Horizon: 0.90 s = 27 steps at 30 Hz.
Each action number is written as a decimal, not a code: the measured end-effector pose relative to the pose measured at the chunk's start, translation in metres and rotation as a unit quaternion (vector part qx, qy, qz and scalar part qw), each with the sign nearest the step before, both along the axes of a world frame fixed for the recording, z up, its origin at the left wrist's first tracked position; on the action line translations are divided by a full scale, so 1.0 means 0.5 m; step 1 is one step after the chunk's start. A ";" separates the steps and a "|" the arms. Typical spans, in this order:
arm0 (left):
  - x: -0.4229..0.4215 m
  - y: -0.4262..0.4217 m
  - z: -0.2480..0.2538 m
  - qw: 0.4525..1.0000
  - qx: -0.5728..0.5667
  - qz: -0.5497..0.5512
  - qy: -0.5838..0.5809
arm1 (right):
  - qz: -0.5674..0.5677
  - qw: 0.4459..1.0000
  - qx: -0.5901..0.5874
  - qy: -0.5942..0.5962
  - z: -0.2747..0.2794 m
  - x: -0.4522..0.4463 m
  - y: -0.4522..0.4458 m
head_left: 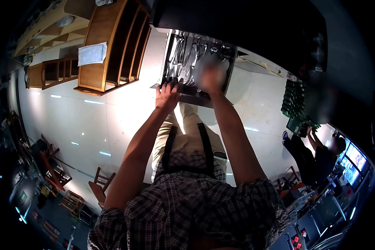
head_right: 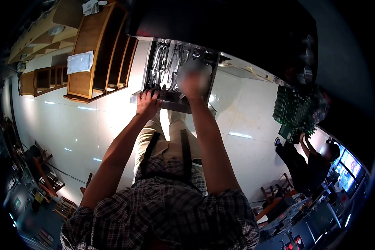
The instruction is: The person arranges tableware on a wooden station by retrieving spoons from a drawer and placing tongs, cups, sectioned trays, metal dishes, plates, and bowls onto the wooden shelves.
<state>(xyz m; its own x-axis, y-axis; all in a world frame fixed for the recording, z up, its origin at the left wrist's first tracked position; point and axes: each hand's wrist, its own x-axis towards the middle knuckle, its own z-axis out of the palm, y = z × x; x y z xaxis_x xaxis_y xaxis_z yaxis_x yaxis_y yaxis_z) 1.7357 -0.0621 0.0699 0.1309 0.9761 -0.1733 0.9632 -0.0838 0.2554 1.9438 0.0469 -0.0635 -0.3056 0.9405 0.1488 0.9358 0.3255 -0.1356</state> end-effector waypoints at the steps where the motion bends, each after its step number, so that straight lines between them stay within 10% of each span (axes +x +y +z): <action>1: -0.001 0.000 -0.001 1.000 0.004 -0.002 0.000 | -0.002 0.999 0.031 0.022 -0.031 -0.004 -0.007; 11: 0.000 0.000 -0.001 1.000 0.009 -0.003 0.001 | -0.011 0.995 0.061 0.084 0.051 -0.056 0.004; 13: 0.001 0.000 0.001 1.000 0.001 -0.005 0.002 | -0.258 0.942 -0.206 -0.052 0.059 -0.085 0.037; 27: -0.003 0.000 -0.004 1.000 0.018 -0.002 -0.020 | -0.412 0.873 -0.227 -0.131 -0.031 -0.063 0.129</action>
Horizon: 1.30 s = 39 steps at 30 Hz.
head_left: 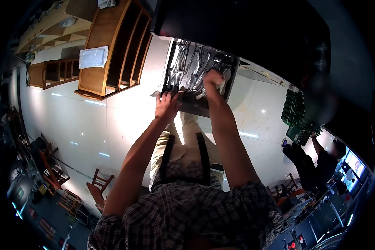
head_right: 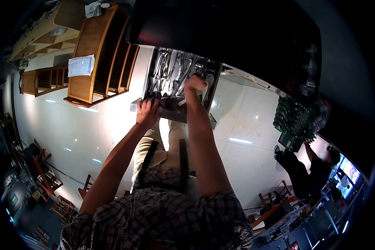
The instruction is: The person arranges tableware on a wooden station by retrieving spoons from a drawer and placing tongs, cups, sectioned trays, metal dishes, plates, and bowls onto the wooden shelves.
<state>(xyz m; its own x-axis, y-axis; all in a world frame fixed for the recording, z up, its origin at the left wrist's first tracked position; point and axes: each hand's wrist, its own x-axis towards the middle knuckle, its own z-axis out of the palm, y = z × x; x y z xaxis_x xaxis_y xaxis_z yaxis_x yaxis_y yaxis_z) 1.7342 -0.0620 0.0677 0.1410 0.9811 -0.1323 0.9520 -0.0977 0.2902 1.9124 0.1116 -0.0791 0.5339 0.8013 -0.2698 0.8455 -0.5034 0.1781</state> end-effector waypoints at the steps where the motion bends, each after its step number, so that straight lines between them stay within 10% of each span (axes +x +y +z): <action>1: -0.001 0.000 -0.001 1.000 0.002 -0.002 0.001 | 0.000 1.000 0.000 0.000 0.033 -0.003 -0.005; 10: 0.001 0.000 0.005 1.000 -0.011 -0.005 0.011 | -0.018 0.980 0.085 0.179 0.129 0.000 -0.045; 16: 0.001 0.008 -0.006 0.999 -0.033 0.011 0.002 | 0.042 0.766 0.376 0.520 0.223 -0.031 -0.143; 24: 0.066 0.045 0.143 0.968 0.068 -0.002 -0.240 | -0.034 0.617 0.210 0.758 0.351 -0.059 -0.266; 32: 0.043 -0.007 0.147 0.976 -0.004 0.034 -0.214 | -0.021 0.702 0.121 0.702 0.347 -0.010 -0.296; 39: -0.017 -0.023 0.153 0.971 -0.014 0.142 -0.190 | 0.128 0.909 0.163 0.361 0.193 0.119 -0.254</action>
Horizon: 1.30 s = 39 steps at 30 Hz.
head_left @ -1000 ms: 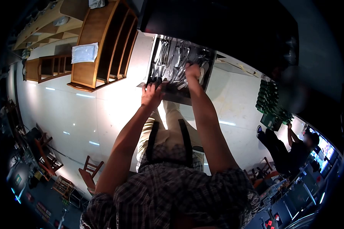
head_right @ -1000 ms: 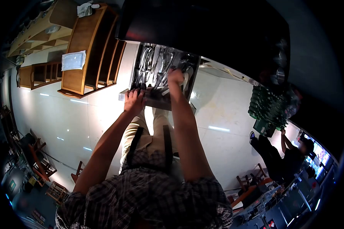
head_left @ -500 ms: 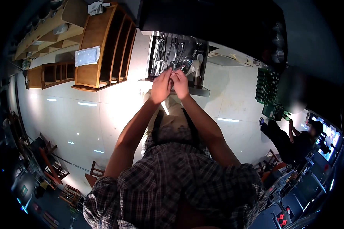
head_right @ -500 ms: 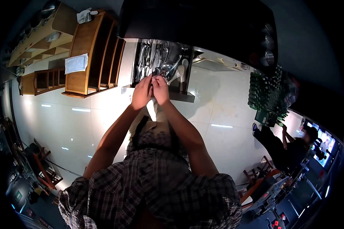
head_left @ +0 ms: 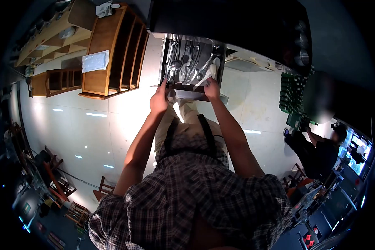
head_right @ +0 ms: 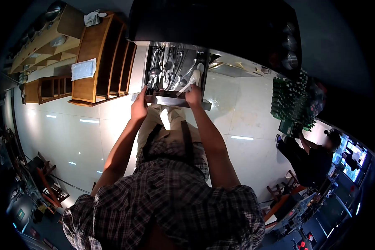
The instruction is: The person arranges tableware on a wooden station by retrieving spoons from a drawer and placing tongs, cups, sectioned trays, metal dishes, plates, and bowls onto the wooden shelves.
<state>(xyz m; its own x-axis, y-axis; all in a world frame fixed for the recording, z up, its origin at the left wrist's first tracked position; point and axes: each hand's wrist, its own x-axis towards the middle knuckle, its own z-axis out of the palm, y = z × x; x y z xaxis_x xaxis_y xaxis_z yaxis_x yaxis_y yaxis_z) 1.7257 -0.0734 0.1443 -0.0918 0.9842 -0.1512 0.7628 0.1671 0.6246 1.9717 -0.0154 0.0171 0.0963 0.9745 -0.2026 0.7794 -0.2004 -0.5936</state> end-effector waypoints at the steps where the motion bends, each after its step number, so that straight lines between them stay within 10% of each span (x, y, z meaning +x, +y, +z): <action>1: -0.006 0.002 0.001 1.000 0.002 0.001 -0.001 | 0.023 1.000 -0.014 -0.015 -0.012 0.015 0.014; 11: -0.002 0.016 -0.036 0.999 -0.008 0.019 -0.042 | -0.033 0.957 -0.237 -0.162 -0.128 -0.028 0.067; 19: 0.000 -0.002 -0.048 0.991 -0.121 0.049 -0.032 | 0.132 0.973 -0.146 -0.121 -0.096 -0.071 0.071; 39: 0.010 -0.002 -0.040 0.987 -0.145 0.056 -0.042 | 0.016 0.994 -0.093 -0.052 -0.064 -0.038 0.077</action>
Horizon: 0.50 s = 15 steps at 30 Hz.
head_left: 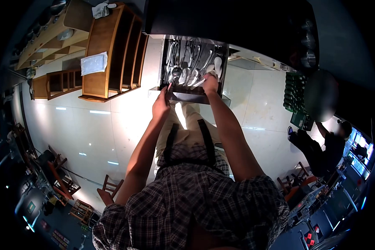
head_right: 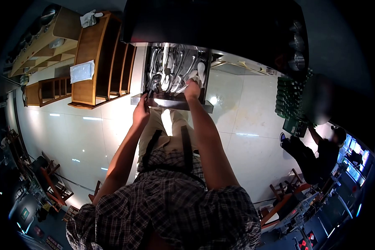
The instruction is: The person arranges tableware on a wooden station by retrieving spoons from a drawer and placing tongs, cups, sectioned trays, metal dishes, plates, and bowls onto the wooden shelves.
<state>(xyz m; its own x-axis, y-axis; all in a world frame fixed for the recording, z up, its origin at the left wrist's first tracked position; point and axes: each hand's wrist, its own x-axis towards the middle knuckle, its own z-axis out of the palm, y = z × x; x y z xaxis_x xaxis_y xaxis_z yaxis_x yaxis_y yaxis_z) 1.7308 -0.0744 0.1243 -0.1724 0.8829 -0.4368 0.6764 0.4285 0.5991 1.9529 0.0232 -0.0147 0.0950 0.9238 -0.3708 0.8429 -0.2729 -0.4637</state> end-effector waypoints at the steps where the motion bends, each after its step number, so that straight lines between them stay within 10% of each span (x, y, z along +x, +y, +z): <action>1: 0.001 0.002 0.001 1.000 -0.007 0.007 0.002 | -0.037 0.999 -0.001 0.009 0.017 0.002 -0.001; 8: 0.009 0.009 -0.015 0.996 0.040 0.014 0.072 | -0.179 0.975 0.075 0.110 0.123 0.008 -0.050; 15: -0.004 0.007 -0.011 0.988 -0.043 -0.047 0.137 | 0.058 0.998 0.015 0.009 0.233 0.040 -0.149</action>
<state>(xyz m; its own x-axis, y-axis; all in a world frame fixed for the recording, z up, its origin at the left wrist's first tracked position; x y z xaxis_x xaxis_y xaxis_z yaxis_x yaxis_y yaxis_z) 1.7290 -0.0708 0.1187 -0.2137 0.8627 -0.4583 0.8478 0.3968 0.3517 1.9728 -0.0515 0.1018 -0.0187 0.9388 -0.3438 0.8595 -0.1606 -0.4853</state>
